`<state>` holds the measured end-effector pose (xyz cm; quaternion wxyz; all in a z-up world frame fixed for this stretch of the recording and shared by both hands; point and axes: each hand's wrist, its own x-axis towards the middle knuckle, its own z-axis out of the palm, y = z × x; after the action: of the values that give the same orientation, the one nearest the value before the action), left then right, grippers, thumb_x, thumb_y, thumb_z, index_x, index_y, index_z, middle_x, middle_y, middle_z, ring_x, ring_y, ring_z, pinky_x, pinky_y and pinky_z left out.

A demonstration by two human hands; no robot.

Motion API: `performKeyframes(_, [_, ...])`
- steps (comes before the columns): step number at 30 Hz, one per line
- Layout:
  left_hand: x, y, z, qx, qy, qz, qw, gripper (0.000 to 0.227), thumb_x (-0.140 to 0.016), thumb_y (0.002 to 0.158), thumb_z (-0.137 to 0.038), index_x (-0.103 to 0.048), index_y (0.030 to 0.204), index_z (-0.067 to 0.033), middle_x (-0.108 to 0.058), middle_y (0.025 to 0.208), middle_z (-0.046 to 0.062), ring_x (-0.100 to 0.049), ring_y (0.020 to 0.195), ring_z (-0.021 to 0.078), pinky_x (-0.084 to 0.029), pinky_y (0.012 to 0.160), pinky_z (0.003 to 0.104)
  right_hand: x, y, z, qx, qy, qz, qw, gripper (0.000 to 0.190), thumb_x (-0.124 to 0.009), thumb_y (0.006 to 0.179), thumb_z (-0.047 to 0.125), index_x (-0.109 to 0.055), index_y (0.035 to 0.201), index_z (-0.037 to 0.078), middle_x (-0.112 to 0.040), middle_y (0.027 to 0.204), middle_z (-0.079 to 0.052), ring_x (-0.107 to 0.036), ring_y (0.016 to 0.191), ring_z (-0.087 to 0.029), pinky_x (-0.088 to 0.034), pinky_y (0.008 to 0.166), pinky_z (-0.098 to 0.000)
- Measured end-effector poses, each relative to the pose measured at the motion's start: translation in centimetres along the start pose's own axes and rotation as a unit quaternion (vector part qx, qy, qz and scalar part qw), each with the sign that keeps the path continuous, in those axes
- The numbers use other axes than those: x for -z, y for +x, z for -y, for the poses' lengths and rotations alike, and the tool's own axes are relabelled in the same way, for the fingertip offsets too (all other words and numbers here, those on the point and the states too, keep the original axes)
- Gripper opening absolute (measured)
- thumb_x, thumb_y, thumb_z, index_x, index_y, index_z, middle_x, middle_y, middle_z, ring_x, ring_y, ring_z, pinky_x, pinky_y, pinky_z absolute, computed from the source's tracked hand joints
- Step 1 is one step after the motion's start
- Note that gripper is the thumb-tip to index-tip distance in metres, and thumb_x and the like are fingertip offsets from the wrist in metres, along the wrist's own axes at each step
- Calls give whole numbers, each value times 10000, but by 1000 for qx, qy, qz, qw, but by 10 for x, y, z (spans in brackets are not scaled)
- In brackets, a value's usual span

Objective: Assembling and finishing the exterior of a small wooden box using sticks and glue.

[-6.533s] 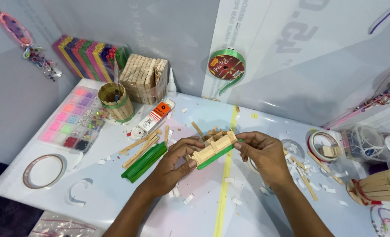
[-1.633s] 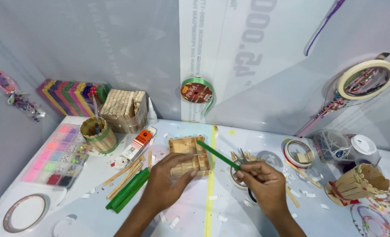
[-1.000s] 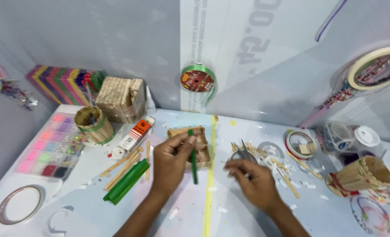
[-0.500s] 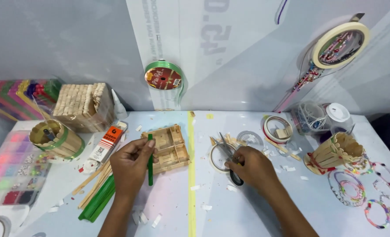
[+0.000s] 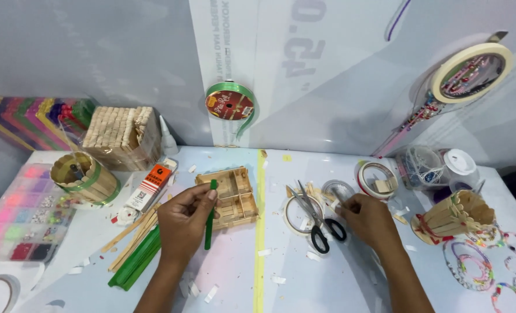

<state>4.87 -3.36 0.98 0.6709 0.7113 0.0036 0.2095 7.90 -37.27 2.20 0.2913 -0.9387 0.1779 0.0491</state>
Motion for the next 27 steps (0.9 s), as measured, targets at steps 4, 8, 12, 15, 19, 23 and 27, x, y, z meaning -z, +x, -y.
performKeyframes(4, [-1,-3,2,-17,17,10,1000,192,-726,890,-112,-773,1021,19,-789,741,113,-733,536,173,-653,508,272,-11,2,0,0,-48,-9,999,215,-712,917,305,-765,1037,135,-782,945,-39,-710,897,-221,-538,782,-363])
performKeyframes(8, [-3,-4,7,-10,5,16,1000,157,-742,865,-103,-777,964,14,-785,713,106,-738,556,167,-674,514,280,5,-19,18,12,-85,104,991,112,-688,932,242,-744,892,154,-705,797,-9,-611,747,-166,-449,701,-311])
performKeyframes(12, [-2,-6,3,-1,17,19,1000,196,-755,856,-135,-799,1000,-9,-795,704,88,-749,530,155,-666,507,269,9,-13,8,39,-155,56,986,255,-617,937,209,-767,1138,165,-789,1129,-20,-742,1023,-229,-572,858,-377])
performKeyframes(15, [-4,-5,3,8,19,22,1000,197,-759,841,-129,-812,1004,-33,-795,702,67,-743,562,134,-678,534,270,15,-24,23,-17,-53,120,991,225,-692,942,227,-825,1053,84,-840,1011,-74,-741,949,-215,-517,867,-325])
performKeyframes(19, [-5,-5,0,13,11,39,999,176,-773,843,-134,-822,984,-40,-801,699,65,-731,542,131,-623,528,253,10,-35,40,-8,-117,200,973,257,-800,896,239,-771,1149,197,-700,862,-9,-615,775,-154,-443,723,-280])
performKeyframes(23, [-7,-8,0,51,-42,61,996,165,-795,831,-101,-826,974,-24,-792,702,88,-713,557,148,-610,536,265,-6,-45,45,-8,-207,156,966,518,-771,852,281,-626,1342,371,-741,1264,81,-733,1103,-169,-556,863,-336])
performKeyframes(27, [-7,-10,1,58,-58,87,993,194,-780,838,-95,-812,1006,-3,-807,745,110,-728,599,153,-659,560,275,-27,-31,17,64,-231,100,965,479,-726,830,347,-627,1298,333,-575,1294,57,-696,1092,-235,-568,859,-419])
